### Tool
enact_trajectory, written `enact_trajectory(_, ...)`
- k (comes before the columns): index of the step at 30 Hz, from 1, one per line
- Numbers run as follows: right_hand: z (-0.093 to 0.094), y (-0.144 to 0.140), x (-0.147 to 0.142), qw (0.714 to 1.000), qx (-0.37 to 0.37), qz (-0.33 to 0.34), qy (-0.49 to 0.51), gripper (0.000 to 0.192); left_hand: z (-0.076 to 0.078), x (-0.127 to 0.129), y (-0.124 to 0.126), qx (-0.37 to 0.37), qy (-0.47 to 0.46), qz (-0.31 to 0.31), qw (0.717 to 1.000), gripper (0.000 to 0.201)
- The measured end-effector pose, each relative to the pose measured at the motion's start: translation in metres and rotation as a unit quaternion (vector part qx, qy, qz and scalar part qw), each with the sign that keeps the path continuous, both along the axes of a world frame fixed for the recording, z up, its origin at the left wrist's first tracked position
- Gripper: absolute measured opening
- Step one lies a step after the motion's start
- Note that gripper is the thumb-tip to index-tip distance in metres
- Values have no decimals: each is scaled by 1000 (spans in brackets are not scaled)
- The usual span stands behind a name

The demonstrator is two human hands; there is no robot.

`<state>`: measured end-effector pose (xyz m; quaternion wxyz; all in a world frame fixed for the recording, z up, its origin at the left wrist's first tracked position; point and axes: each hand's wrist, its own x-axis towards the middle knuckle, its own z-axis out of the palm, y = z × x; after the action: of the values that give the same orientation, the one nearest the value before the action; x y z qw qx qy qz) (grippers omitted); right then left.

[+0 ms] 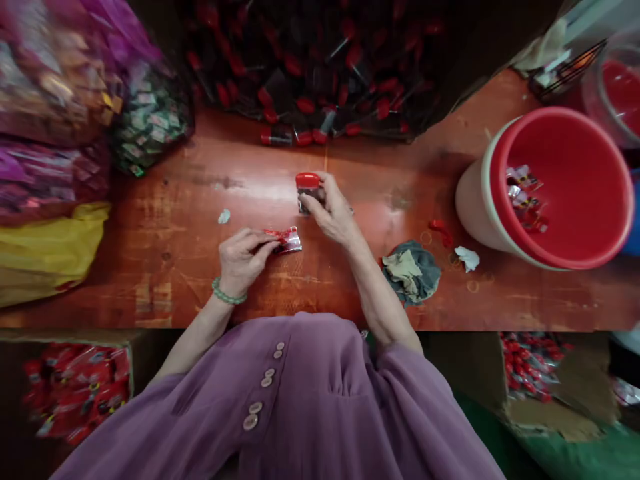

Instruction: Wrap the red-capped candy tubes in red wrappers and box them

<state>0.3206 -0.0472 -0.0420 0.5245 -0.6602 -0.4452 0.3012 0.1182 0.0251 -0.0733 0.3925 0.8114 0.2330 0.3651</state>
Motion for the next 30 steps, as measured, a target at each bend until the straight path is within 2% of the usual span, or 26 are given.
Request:
enact_trajectory(2,5,-26,-11,993,-4,26,113,42,8,-2,-1,-52,-25,1,998,7)
enact_trajectory(4,11,-47,-21,983,-20,43,176,44,14,-5,-3,-81,-39,-5,996,9)
enact_trajectory(7,18,-67,-32,971,-42,46,229,45,20,-8,-8,-88,-57,-23,994,13)
enact_trajectory(11,24,-80,-43,956,-48,50,286,44,21,-12,-13,-89,-63,-53,993,13)
enact_trajectory(19,30,-82,-52,911,-146,95,375,51,27,-19,-17,12,-45,-110,993,8)
enact_trajectory(23,21,-80,-48,882,-169,120,424,47,25,-21,-17,67,-37,-129,989,8)
enact_trajectory(30,2,-82,-43,839,-184,124,496,37,20,-24,-18,118,-24,-150,981,8)
